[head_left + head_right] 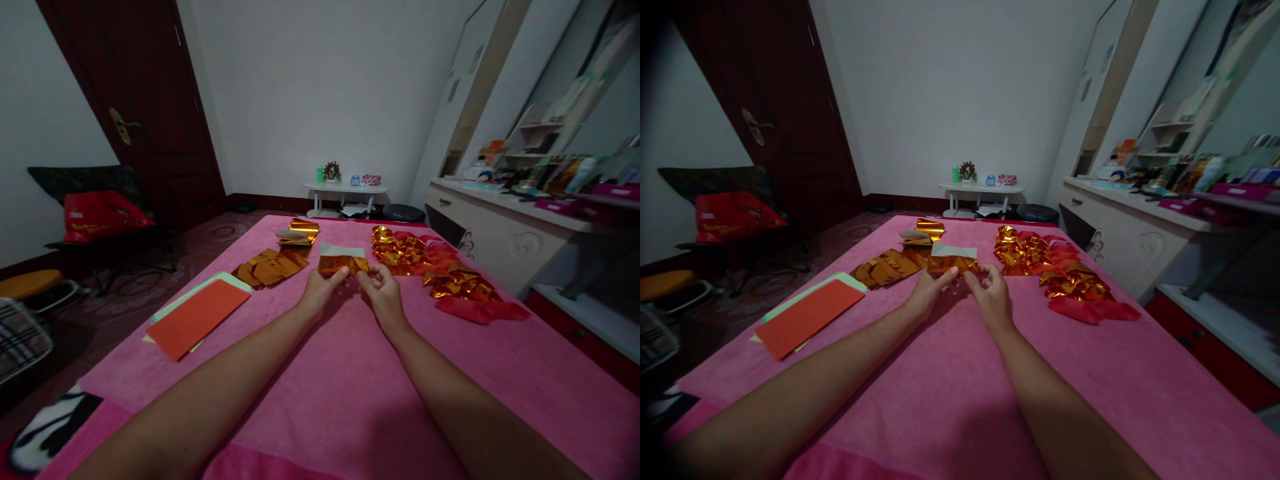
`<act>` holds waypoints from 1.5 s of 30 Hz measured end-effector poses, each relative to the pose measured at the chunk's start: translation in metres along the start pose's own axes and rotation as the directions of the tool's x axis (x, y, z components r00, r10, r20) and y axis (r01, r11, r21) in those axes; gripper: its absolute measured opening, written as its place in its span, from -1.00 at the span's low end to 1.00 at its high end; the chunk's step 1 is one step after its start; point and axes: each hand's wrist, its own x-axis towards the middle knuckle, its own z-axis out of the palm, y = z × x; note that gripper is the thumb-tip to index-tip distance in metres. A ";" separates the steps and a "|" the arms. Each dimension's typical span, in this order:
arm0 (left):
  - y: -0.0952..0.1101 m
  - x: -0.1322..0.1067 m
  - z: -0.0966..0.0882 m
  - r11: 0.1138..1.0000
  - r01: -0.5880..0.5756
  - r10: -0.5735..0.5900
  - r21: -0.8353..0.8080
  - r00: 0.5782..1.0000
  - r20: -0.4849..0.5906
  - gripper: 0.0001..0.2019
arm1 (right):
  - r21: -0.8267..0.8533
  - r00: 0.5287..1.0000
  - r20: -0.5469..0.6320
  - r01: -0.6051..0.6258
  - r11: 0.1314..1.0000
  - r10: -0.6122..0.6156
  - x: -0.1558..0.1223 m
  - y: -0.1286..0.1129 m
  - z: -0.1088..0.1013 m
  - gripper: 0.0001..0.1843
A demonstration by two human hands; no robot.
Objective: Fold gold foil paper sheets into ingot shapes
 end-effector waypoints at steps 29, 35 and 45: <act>0.003 0.013 -0.007 0.959 0.009 -0.030 -0.284 0.997 -0.070 -0.63 | 0.052 0.809 0.541 -0.306 0.951 0.230 -0.012 -0.012 0.011 -0.55; 0.011 0.023 -0.026 0.996 0.091 -0.090 -0.013 0.993 0.083 -0.67 | 0.254 0.857 0.390 -0.452 0.855 0.337 -0.007 -0.024 0.004 -0.40; 0.007 0.022 -0.036 0.909 0.174 -0.322 0.378 0.870 0.373 -0.68 | 0.067 0.934 0.225 -0.298 0.952 0.276 -0.004 -0.003 0.003 -0.62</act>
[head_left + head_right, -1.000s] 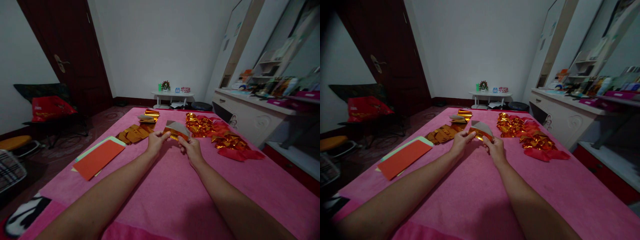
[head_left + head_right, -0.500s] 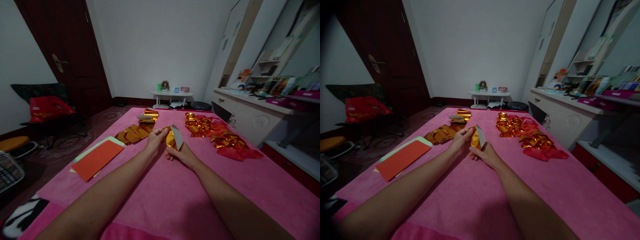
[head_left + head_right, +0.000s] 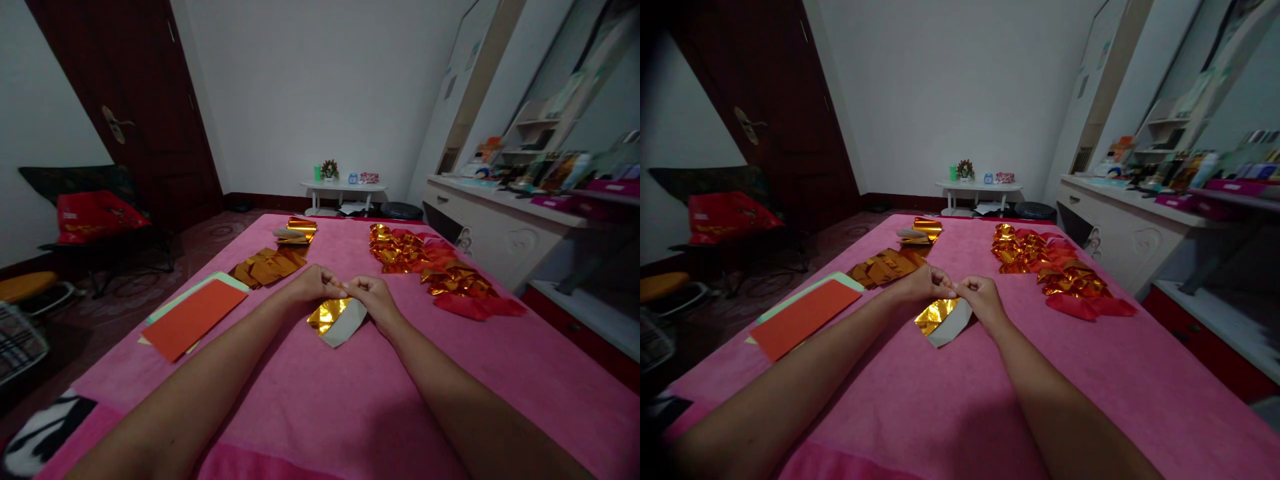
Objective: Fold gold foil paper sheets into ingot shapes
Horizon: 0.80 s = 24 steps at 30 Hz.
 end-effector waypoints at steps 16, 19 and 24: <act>-0.010 0.001 -0.001 0.968 -0.134 0.117 -0.212 0.989 -0.087 -0.46 | 0.125 0.824 -0.564 0.156 0.980 -0.060 0.012 0.008 -0.020 -0.72; -0.007 0.000 0.005 0.973 -0.152 0.148 -0.173 0.988 -0.039 -0.29 | 0.114 0.828 -0.556 0.160 0.981 -0.070 0.012 0.008 -0.020 -0.71; -0.007 0.000 0.010 0.962 -0.235 0.231 -0.140 0.972 -0.044 -0.50 | 0.127 0.848 -0.527 0.144 0.981 -0.056 0.010 0.008 -0.020 -0.71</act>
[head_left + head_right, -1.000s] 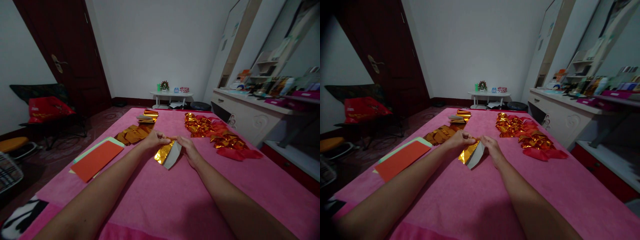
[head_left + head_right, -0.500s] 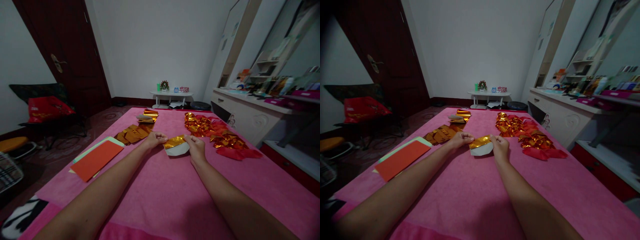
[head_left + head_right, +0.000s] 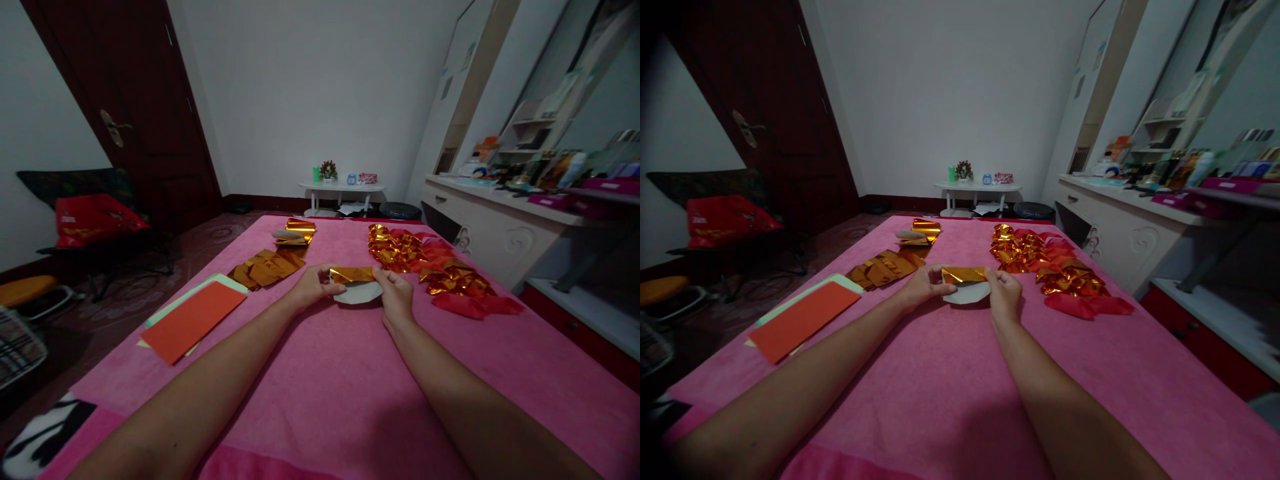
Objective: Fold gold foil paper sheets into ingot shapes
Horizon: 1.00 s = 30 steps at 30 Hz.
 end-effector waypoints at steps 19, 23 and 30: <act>0.001 0.003 0.004 0.999 -0.023 0.038 0.044 0.921 -0.389 -0.78 | -0.035 0.984 0.180 -0.006 0.999 0.012 -0.003 0.002 0.004 -0.65; 0.002 0.004 0.002 0.999 0.013 -0.030 -0.039 0.881 -0.472 -0.78 | 0.016 0.962 0.271 -0.042 0.999 0.036 -0.008 -0.004 0.009 -0.51; -0.003 0.005 -0.001 0.992 0.038 -0.090 -0.120 0.880 -0.466 -0.71 | 0.007 0.885 0.465 0.021 1.000 -0.022 -0.012 -0.008 0.012 -0.40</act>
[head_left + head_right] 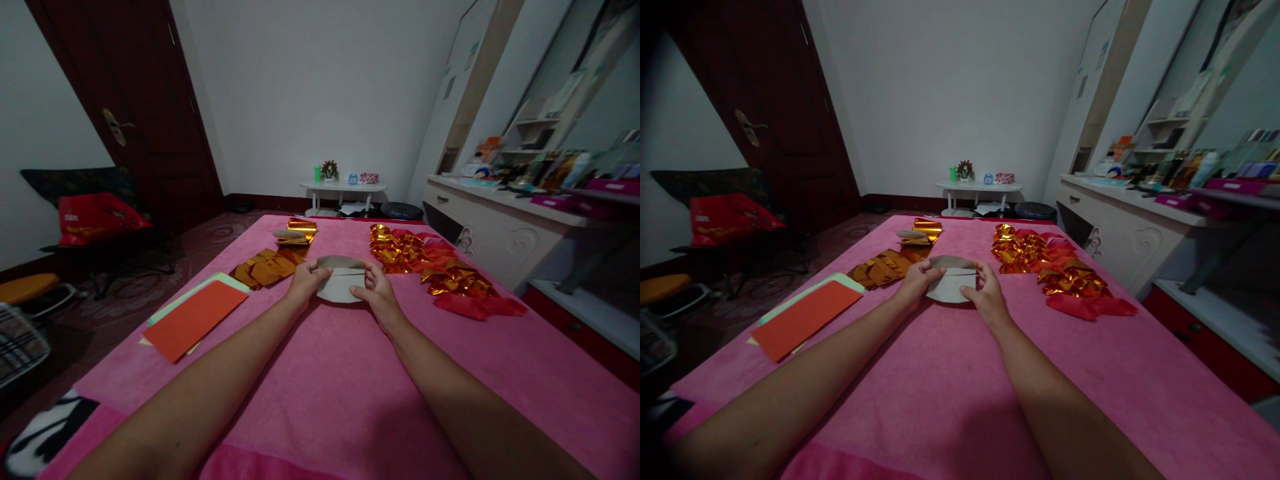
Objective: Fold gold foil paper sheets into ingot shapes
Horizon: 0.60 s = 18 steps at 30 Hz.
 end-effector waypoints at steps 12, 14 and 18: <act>-0.008 0.000 0.001 0.991 -0.090 0.072 0.101 0.983 0.172 -0.46 | -0.060 0.967 -0.252 -0.065 0.996 0.048 0.008 0.021 -0.017 -0.64; -0.010 0.003 -0.001 0.979 -0.128 0.104 0.159 0.983 0.153 -0.46 | -0.207 0.963 -0.270 -0.049 0.977 -0.009 0.010 0.024 -0.021 -0.58; -0.015 0.007 -0.008 0.887 -0.215 0.186 0.410 0.976 0.109 -0.56 | -0.515 0.972 -0.214 -0.030 0.856 -0.095 0.017 0.029 -0.027 -0.57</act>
